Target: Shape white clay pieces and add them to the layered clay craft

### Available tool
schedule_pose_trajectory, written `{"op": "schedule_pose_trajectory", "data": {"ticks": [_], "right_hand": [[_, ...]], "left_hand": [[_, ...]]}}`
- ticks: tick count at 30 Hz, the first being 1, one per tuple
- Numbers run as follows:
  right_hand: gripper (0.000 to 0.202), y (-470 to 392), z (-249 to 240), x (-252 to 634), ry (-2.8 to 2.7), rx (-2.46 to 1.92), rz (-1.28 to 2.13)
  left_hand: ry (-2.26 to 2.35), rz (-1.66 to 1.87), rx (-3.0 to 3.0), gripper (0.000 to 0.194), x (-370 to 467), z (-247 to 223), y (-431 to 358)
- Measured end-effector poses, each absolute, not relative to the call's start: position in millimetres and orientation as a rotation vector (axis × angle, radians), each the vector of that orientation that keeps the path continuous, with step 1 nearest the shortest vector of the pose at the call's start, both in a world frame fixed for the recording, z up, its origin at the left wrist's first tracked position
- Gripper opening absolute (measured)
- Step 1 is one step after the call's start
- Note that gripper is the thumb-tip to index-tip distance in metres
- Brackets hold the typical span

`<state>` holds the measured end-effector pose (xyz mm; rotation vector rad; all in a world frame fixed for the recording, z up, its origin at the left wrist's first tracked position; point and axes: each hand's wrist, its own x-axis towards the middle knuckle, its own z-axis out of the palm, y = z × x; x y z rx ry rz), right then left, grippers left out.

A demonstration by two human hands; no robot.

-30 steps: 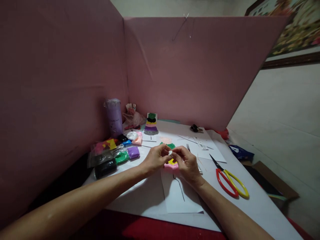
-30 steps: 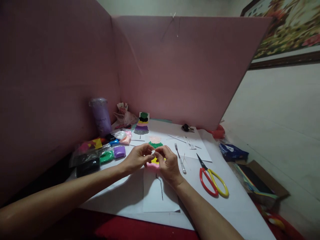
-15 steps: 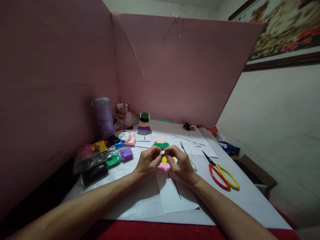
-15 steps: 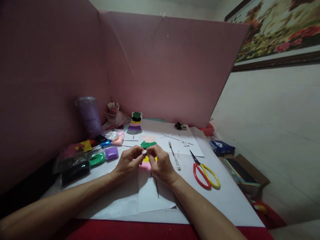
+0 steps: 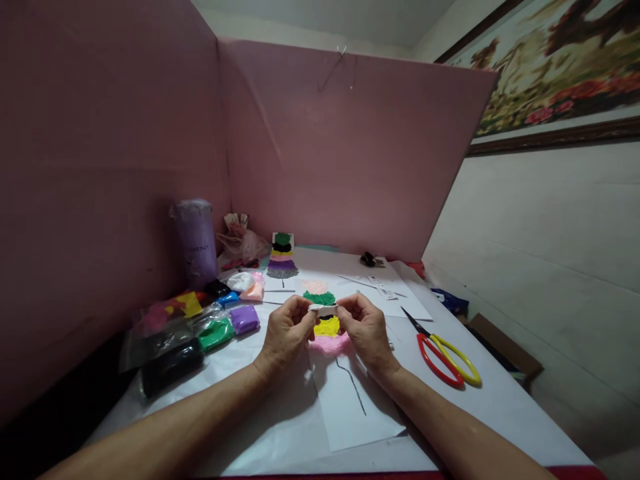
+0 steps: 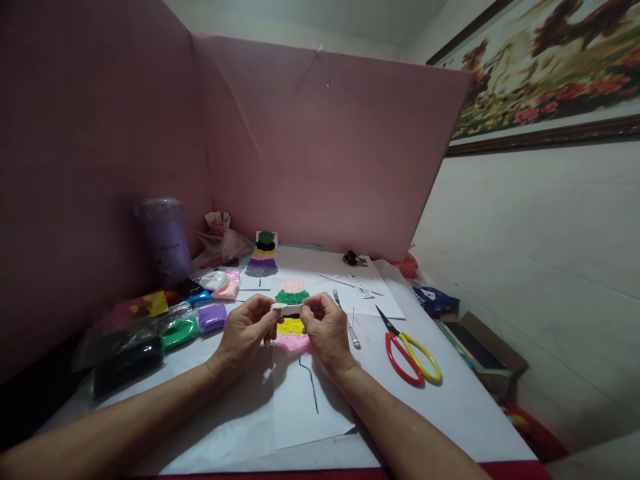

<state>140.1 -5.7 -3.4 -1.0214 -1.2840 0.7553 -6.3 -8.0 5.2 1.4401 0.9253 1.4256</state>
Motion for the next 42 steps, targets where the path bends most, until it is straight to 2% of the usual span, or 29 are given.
{"op": "schedule_pose_trajectory", "data": {"ticks": [7, 14, 18, 21, 30, 42], "right_hand": [[0.013, -2.7, -4.9, 146.2, -1.276, -1.057, 0.627], [0.018, -10.1, -3.9, 142.0, -1.403, -0.933, 0.735], [0.014, -18.8, -3.8, 138.0, -1.574, -0.859, 0.672], [0.021, -19.1, -4.2, 137.5, -1.633, -0.879, 0.626], [0.009, -15.4, -3.6, 137.9, -1.524, -0.849, 0.763], [0.009, -18.8, -2.4, 135.3, -1.465, -0.944, 0.814]], "left_hand": [[0.901, 1.438, 1.407, 0.018, -9.5, 3.9, -6.3], [0.901, 1.388, 1.434, 0.019, -7.9, -0.1, -4.9], [0.857, 1.376, 1.400, 0.017, -7.6, -2.6, -4.0], [0.835, 1.351, 1.409, 0.014, -9.0, -1.4, -4.4], [0.831, 1.233, 1.516, 0.023, -10.5, 1.4, -6.6], [1.017, 1.277, 1.699, 0.019, -11.7, -7.3, -0.7]]}}
